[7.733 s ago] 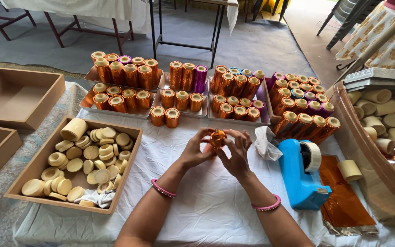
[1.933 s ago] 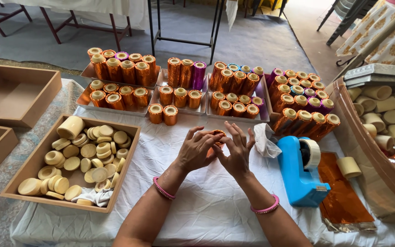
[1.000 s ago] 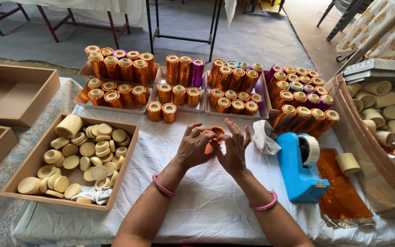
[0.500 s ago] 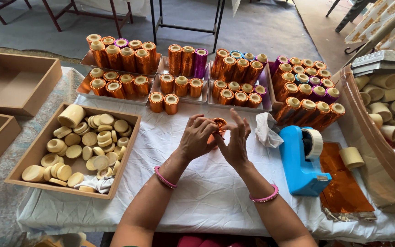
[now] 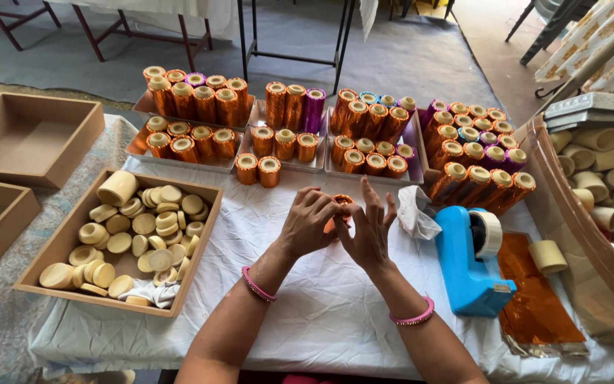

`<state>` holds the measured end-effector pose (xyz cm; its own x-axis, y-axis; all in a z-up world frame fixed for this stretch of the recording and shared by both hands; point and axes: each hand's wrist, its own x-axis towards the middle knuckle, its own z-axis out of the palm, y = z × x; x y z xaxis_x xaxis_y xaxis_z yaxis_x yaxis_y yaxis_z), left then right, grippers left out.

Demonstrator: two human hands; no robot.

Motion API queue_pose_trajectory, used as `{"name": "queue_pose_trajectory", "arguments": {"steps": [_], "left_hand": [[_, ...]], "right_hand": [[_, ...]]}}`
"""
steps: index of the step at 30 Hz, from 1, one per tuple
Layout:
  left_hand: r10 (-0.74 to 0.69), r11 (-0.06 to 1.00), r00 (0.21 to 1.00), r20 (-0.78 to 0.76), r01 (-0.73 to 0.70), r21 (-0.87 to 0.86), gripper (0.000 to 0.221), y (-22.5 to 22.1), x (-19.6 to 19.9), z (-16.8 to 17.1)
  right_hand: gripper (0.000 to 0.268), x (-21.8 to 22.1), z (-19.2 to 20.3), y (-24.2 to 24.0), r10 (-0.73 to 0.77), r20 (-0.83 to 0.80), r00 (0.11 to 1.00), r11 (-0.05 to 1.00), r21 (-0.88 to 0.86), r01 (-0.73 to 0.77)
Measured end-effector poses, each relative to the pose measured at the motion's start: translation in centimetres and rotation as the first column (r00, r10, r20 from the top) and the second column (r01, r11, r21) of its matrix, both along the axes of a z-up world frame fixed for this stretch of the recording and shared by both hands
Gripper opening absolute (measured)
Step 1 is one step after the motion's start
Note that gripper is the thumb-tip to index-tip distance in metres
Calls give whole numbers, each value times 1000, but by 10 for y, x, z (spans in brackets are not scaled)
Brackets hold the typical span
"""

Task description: Wiping cylindrical components clean and wrapping them in decorative foil.

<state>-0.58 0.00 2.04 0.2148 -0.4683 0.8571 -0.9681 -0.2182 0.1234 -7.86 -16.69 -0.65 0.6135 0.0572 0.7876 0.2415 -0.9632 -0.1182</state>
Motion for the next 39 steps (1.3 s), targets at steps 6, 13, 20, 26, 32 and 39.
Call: {"name": "queue_pose_trajectory", "arguments": {"steps": [6, 13, 20, 26, 32, 39], "left_hand": [[-2, 1000, 1000, 11, 2, 3, 35, 0, 2, -3], [-12, 1000, 999, 35, 13, -17, 28, 0, 2, -11], [-10, 1000, 999, 34, 10, 20, 21, -1, 3, -10], [-22, 1000, 999, 36, 21, 20, 25, -1, 4, -10], [10, 1000, 1000, 18, -10, 1, 23, -10, 8, -20], [62, 998, 998, -15, -62, 26, 45, -12, 13, -42]], "right_hand": [[28, 4, -4, -2, -18, 26, 1000, 1000, -14, 18], [28, 1, -2, -1, -7, 47, 999, 1000, -6, 7], [31, 0, 5, 0, -63, 17, 998, 996, -63, 64], [31, -2, 12, 5, -78, 37, 996, 991, -110, 81], [28, -1, 7, 1, -52, 22, 998, 993, -103, 54], [32, 14, -41, -20, 21, 79, 997, 997, -79, -15]]}}
